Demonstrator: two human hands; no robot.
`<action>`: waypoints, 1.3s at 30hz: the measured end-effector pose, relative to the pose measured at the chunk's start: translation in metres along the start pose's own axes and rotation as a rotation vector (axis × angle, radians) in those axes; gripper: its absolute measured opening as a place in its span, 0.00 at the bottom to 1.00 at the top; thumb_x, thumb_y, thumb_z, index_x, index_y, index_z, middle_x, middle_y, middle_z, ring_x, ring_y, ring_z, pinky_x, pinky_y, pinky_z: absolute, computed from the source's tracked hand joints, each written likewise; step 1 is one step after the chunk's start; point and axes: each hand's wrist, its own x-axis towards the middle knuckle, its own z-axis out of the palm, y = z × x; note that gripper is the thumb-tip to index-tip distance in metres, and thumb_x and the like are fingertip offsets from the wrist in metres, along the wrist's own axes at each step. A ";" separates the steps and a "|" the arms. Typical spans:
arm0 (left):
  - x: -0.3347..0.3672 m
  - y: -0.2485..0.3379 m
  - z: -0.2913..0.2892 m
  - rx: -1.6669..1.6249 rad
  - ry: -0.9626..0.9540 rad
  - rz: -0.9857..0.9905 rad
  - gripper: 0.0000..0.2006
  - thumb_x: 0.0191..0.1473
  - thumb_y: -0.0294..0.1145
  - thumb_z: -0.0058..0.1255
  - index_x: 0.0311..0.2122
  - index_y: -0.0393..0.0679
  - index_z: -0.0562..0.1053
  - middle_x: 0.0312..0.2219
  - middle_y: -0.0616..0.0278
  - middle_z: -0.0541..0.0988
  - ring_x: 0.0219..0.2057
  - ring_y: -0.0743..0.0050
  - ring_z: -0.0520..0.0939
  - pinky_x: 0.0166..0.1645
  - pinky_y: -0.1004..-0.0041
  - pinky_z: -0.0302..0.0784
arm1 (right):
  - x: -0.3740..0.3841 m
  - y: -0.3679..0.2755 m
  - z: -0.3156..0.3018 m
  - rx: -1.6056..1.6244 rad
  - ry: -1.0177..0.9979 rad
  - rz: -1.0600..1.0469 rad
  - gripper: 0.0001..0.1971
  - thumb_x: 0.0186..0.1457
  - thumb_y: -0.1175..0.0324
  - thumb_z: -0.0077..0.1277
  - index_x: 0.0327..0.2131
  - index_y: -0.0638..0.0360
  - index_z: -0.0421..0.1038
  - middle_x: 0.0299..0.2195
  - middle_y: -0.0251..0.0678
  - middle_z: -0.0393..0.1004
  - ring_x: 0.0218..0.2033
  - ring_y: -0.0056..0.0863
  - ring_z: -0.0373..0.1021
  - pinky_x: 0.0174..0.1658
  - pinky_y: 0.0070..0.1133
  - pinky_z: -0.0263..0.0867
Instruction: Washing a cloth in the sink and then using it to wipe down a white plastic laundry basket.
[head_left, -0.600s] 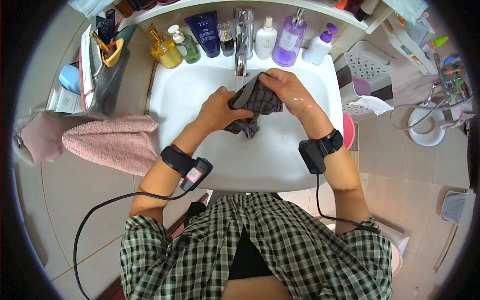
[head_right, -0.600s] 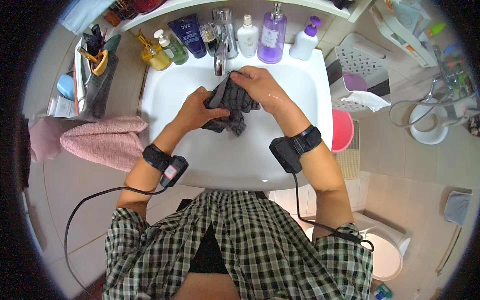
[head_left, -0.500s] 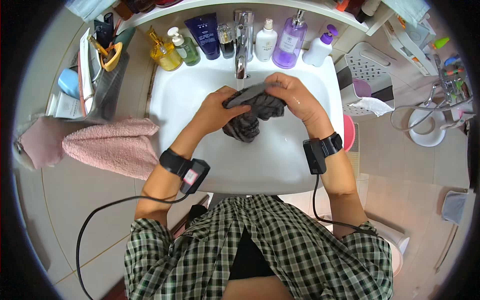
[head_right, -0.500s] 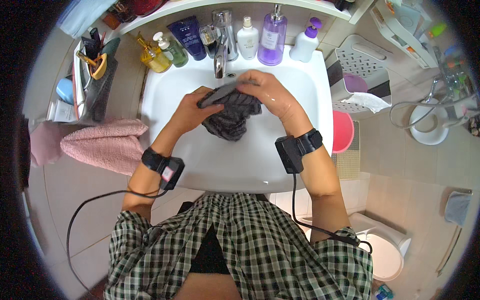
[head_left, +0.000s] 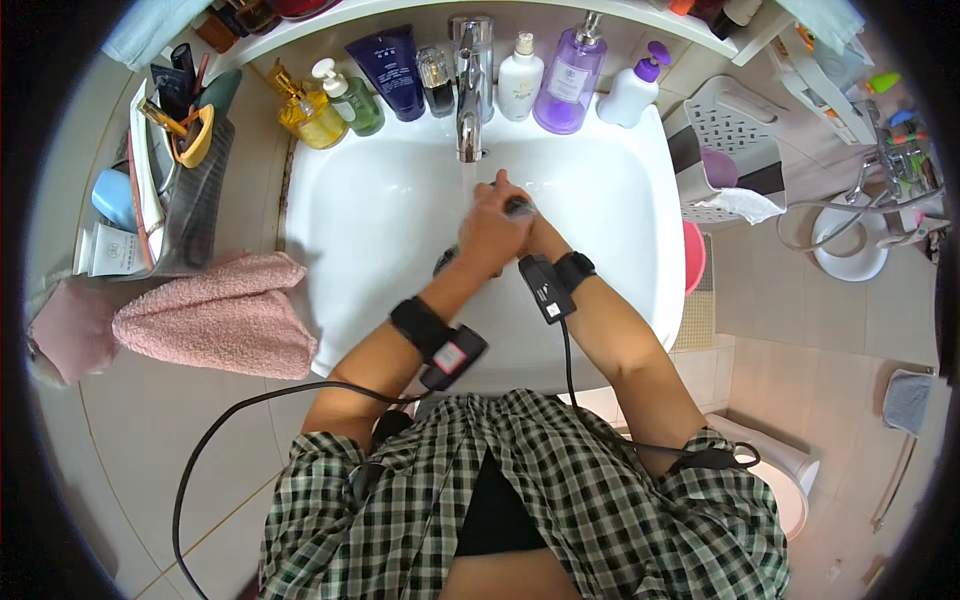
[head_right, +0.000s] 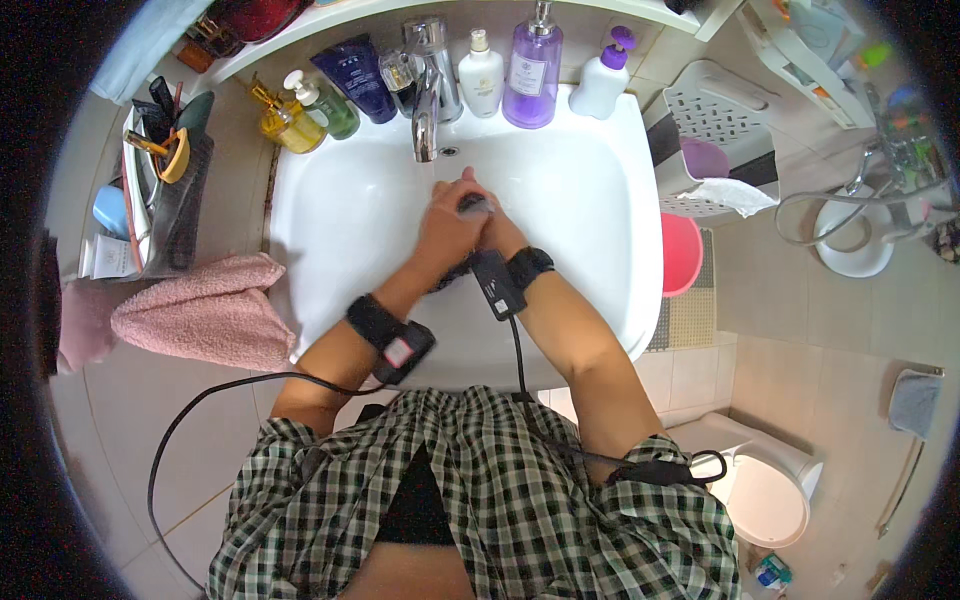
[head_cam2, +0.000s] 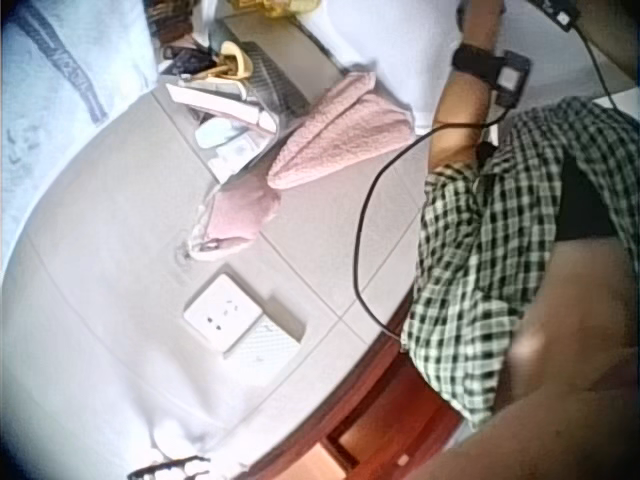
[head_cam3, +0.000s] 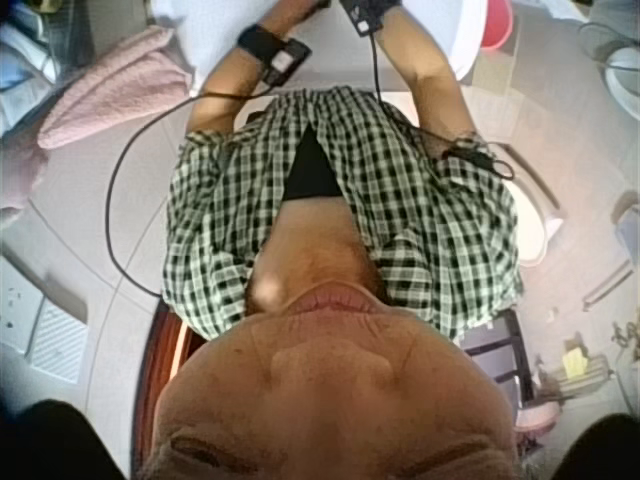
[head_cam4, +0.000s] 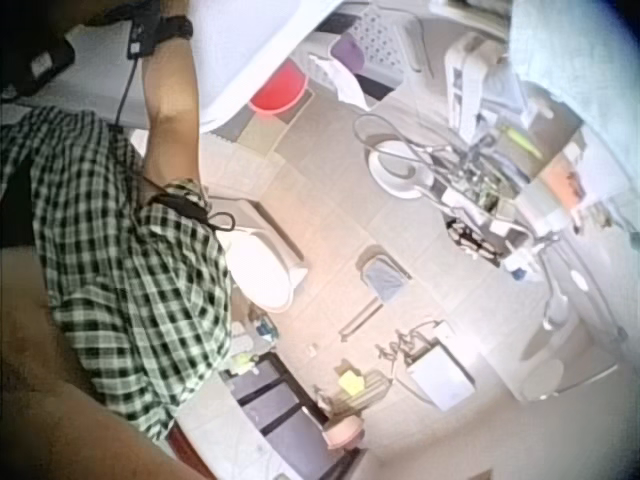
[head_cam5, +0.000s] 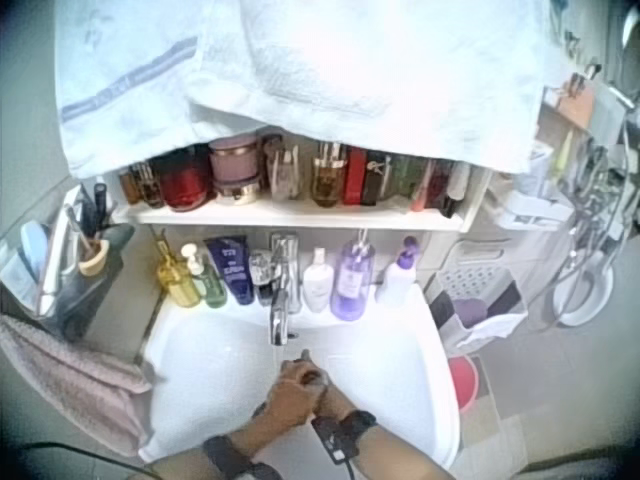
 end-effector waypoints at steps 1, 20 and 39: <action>-0.003 0.019 0.007 0.094 0.048 -0.038 0.13 0.34 0.37 0.47 0.27 0.41 0.68 0.23 0.52 0.71 0.26 0.51 0.72 0.34 0.64 0.67 | -0.006 0.017 0.003 0.098 -0.052 0.025 0.09 0.51 0.67 0.39 0.35 0.59 0.62 0.32 0.34 0.66 0.35 0.22 0.63 0.38 0.20 0.61; 0.015 -0.035 -0.040 -0.887 -0.225 -0.710 0.17 0.41 0.26 0.46 0.40 0.37 0.64 0.30 0.60 0.71 0.30 0.74 0.73 0.34 0.78 0.70 | 0.028 -0.058 -0.029 0.904 0.059 1.068 0.17 0.49 0.54 0.40 0.37 0.55 0.63 0.31 0.31 0.66 0.35 0.24 0.63 0.38 0.23 0.59; 0.034 -0.053 -0.069 -0.506 -0.209 -0.591 0.13 0.46 0.39 0.46 0.27 0.38 0.69 0.19 0.71 0.69 0.20 0.85 0.66 0.25 0.85 0.62 | 0.036 -0.081 -0.065 0.236 -0.244 0.645 0.22 0.41 0.57 0.51 0.34 0.66 0.64 0.28 0.35 0.68 0.28 0.24 0.66 0.33 0.19 0.63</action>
